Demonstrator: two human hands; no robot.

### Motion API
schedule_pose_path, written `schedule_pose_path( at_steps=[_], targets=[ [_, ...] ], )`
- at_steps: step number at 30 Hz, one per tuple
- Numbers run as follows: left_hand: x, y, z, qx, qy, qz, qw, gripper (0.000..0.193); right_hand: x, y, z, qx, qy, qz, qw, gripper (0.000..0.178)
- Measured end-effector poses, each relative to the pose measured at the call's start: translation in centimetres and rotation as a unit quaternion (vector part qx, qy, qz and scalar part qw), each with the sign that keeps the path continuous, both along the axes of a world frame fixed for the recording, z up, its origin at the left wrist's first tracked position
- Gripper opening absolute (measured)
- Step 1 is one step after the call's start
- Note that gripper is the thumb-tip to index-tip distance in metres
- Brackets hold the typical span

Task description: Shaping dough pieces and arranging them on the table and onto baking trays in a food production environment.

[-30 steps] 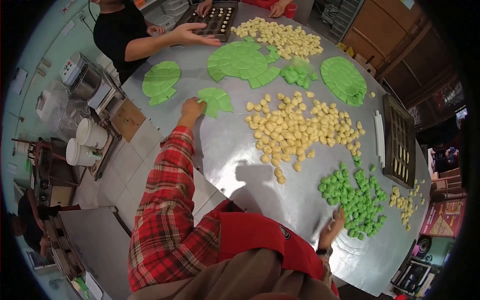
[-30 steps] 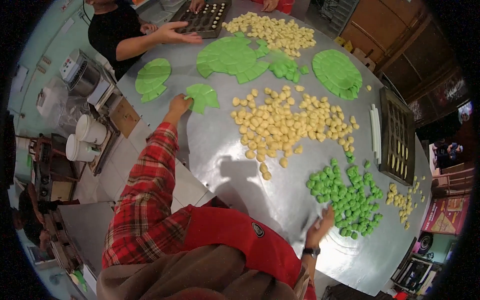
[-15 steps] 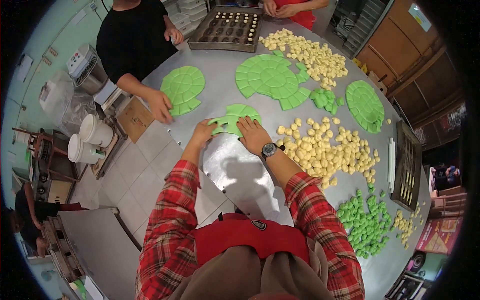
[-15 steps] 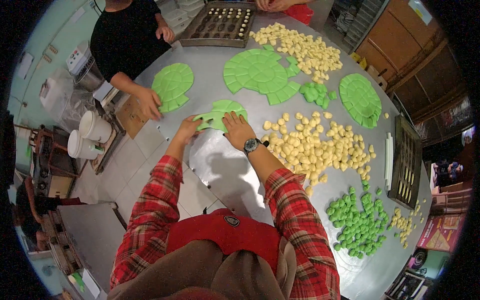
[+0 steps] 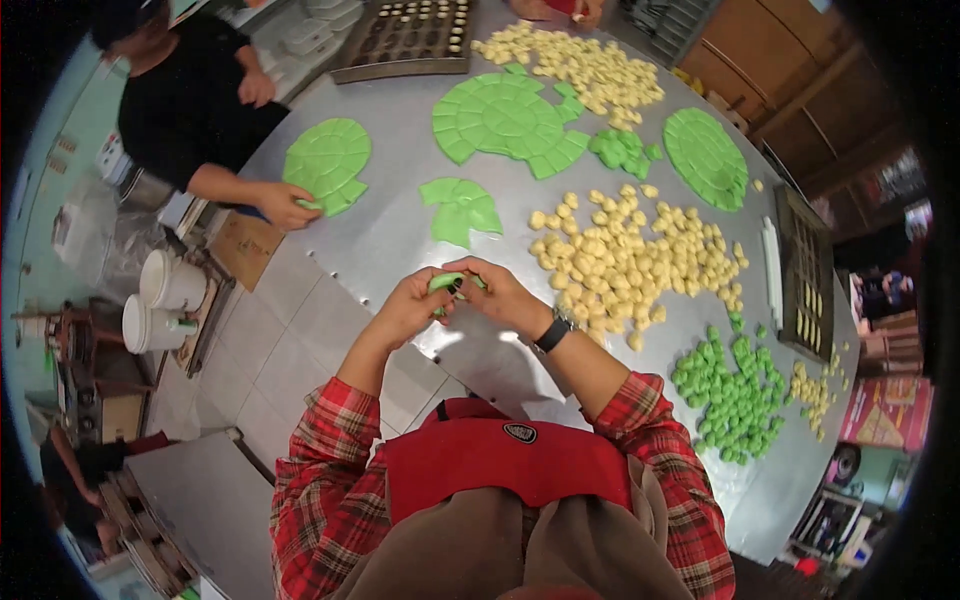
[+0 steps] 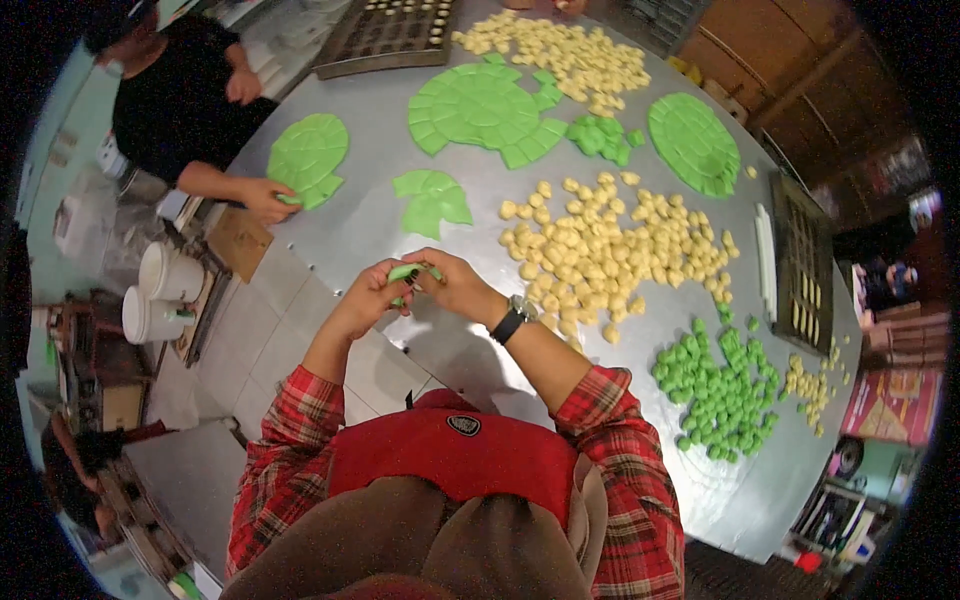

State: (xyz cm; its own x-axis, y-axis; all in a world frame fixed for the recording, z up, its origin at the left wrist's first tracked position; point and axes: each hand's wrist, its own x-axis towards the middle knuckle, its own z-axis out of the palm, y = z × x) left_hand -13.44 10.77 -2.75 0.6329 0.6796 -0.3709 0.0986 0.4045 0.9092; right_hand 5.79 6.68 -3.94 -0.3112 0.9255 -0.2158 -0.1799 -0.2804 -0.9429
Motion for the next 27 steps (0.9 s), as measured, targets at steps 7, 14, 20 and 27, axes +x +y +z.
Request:
schedule_pose_path(
  at_steps=[7, 14, 20, 27],
  targets=[
    [8.5, -8.6, 0.5, 0.141, 0.063, -0.154, 0.976, 0.016, 7.2, -12.9, 3.8, 0.327, -0.358, -0.111, 0.868, 0.036],
    [16.7, -20.4, -1.0, -0.064, 0.078, -0.424, 0.900, 0.026, 12.0, -31.1, 3.6, 0.178, -0.522, -0.061, 0.832, 0.025],
    [23.3, -30.0, -2.8, -0.099, 0.037, -0.466, 0.878, 0.024, 16.4, -45.4, 2.6, 0.141, -0.407, -0.211, 0.878, 0.009],
    [24.8, -33.6, -6.9, 0.612, 0.095, -0.320, 0.717, 0.036, 24.1, -64.9, -7.4, 0.010, -0.697, -0.391, 0.601, 0.054]
  ],
)
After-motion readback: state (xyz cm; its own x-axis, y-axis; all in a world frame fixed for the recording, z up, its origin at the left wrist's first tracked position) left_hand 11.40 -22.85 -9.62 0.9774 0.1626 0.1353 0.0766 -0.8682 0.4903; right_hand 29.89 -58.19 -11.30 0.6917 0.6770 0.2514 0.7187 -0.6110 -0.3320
